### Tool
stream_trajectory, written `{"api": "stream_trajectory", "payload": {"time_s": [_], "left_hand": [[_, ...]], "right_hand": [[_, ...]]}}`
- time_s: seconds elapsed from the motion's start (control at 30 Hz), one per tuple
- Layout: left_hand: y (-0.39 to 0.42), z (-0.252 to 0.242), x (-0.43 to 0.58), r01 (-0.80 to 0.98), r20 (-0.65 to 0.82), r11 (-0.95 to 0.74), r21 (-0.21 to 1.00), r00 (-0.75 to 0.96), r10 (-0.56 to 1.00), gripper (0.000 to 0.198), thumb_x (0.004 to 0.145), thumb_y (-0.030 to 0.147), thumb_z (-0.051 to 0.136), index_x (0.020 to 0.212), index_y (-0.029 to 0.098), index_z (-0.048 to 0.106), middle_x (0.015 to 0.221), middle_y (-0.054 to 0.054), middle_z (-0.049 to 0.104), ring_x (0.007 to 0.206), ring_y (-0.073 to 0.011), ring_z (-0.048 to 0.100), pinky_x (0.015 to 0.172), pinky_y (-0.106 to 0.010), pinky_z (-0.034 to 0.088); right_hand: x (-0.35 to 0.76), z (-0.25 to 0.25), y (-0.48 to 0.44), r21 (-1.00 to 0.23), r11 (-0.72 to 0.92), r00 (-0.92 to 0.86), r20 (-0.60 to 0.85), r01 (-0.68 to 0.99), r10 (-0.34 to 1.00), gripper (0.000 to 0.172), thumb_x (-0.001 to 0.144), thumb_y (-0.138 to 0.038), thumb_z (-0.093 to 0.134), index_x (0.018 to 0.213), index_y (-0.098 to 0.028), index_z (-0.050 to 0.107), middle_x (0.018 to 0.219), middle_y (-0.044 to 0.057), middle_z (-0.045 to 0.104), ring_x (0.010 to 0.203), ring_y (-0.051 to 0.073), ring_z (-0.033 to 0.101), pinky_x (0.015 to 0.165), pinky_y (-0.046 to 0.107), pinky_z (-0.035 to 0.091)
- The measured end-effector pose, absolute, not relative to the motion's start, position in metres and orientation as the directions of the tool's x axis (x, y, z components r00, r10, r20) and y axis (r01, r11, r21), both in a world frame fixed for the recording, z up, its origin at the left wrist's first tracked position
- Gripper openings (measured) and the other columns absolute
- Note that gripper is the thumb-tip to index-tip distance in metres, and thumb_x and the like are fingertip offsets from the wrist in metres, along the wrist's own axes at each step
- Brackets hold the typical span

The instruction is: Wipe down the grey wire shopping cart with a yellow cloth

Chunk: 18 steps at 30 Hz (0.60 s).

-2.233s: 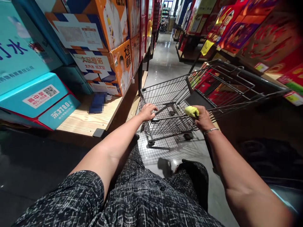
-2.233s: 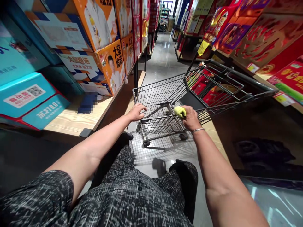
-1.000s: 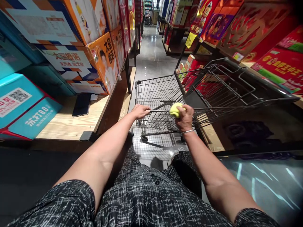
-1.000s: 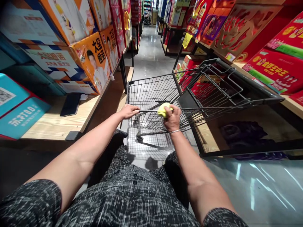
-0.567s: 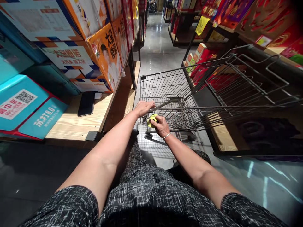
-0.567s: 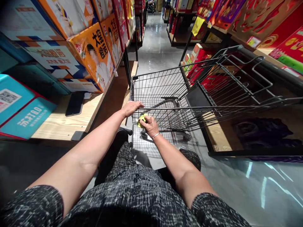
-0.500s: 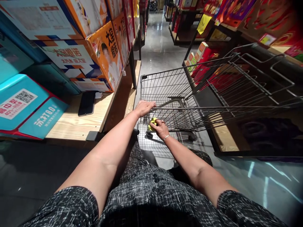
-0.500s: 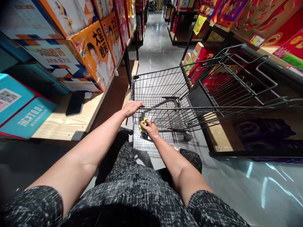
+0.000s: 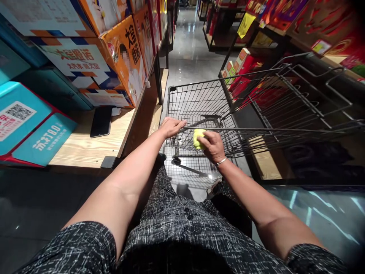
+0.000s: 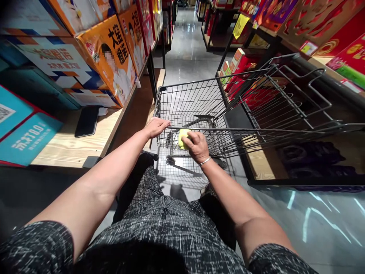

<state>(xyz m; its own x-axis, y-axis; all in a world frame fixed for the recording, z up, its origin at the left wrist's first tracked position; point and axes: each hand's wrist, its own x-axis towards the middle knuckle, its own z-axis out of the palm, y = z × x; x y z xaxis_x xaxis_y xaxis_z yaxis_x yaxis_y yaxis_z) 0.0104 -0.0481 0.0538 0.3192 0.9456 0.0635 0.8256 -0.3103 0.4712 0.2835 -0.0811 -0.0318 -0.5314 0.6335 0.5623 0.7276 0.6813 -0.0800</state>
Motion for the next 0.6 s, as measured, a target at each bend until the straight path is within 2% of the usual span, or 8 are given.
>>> {"api": "stream_trajectory", "payload": {"time_s": [0.07,0.13,0.23,0.3,0.37,0.5,0.6], "left_hand": [[-0.048,0.056,0.01,0.837,0.046,-0.294,0.462,0.309,0.95,0.069,0.103,0.065,0.025,0.104,0.024,0.081,0.099,-0.003,0.08,0.11,-0.0268,0.068,0.108,-0.04,0.042],[-0.047,0.059,0.01,0.856,0.028,-0.289,0.429,0.307,0.951,0.069,0.103,0.065,0.025,0.105,0.024,0.081,0.1,-0.004,0.08,0.11,-0.0277,0.068,0.107,-0.041,0.043],[-0.046,0.061,0.009,0.88,-0.001,-0.294,0.374,0.317,0.948,0.068,0.1,0.069,0.029,0.101,0.025,0.082,0.096,-0.005,0.079,0.105,-0.0289,0.068,0.103,-0.042,0.045],[-0.045,0.06,0.009,0.887,-0.016,-0.281,0.367,0.307,0.951,0.064,0.096,0.073,0.037,0.101,0.027,0.082,0.095,-0.004,0.079,0.104,-0.0289,0.067,0.101,-0.041,0.046],[-0.043,0.058,0.007,0.897,-0.026,-0.252,0.362,0.281,0.959,0.062,0.091,0.077,0.044,0.1,0.029,0.082,0.094,-0.003,0.079,0.104,-0.0285,0.066,0.101,-0.04,0.047],[-0.034,0.054,-0.001,0.914,-0.034,-0.208,0.347,0.234,0.972,0.063,0.089,0.08,0.045,0.087,0.029,0.083,0.087,-0.003,0.078,0.1,-0.0264,0.065,0.099,-0.038,0.047],[-0.026,0.055,-0.012,0.911,-0.042,-0.243,0.335,0.272,0.961,0.059,0.093,0.075,0.045,0.095,0.03,0.082,0.102,-0.002,0.079,0.108,-0.0264,0.063,0.105,-0.039,0.043]], "right_hand": [[0.297,-0.022,-0.079,-0.071,0.668,-0.47,0.655,0.741,0.591,0.03,0.093,-0.025,0.064,0.121,-0.034,0.072,0.126,0.007,0.062,0.119,0.025,0.049,0.104,0.043,0.044],[0.298,-0.028,-0.082,-0.089,0.642,-0.476,0.594,0.761,0.648,0.029,0.093,-0.025,0.064,0.119,-0.035,0.073,0.125,0.006,0.062,0.118,0.025,0.049,0.104,0.043,0.044],[0.282,-0.059,-0.092,-0.14,0.572,-0.523,0.273,0.808,0.807,0.032,0.095,-0.024,0.058,0.121,-0.036,0.073,0.129,0.006,0.063,0.116,0.026,0.05,0.101,0.042,0.045],[0.267,-0.084,-0.1,-0.16,0.531,-0.526,0.071,0.832,0.847,0.035,0.095,-0.022,0.055,0.122,-0.037,0.073,0.136,0.005,0.062,0.119,0.027,0.05,0.101,0.04,0.045],[0.256,-0.104,-0.107,-0.184,0.5,-0.512,-0.023,0.846,0.859,0.035,0.095,-0.021,0.053,0.12,-0.037,0.074,0.142,0.003,0.06,0.123,0.027,0.049,0.103,0.038,0.044],[0.25,-0.11,-0.108,-0.237,0.468,-0.49,-0.04,0.852,0.871,0.041,0.095,-0.017,0.051,0.126,-0.037,0.071,0.148,0.003,0.056,0.127,0.026,0.048,0.1,0.034,0.046],[0.26,-0.086,-0.098,-0.205,0.492,-0.492,0.054,0.846,0.869,0.043,0.097,-0.019,0.049,0.132,-0.036,0.068,0.145,0.006,0.057,0.12,0.027,0.051,0.093,0.036,0.048]]}}
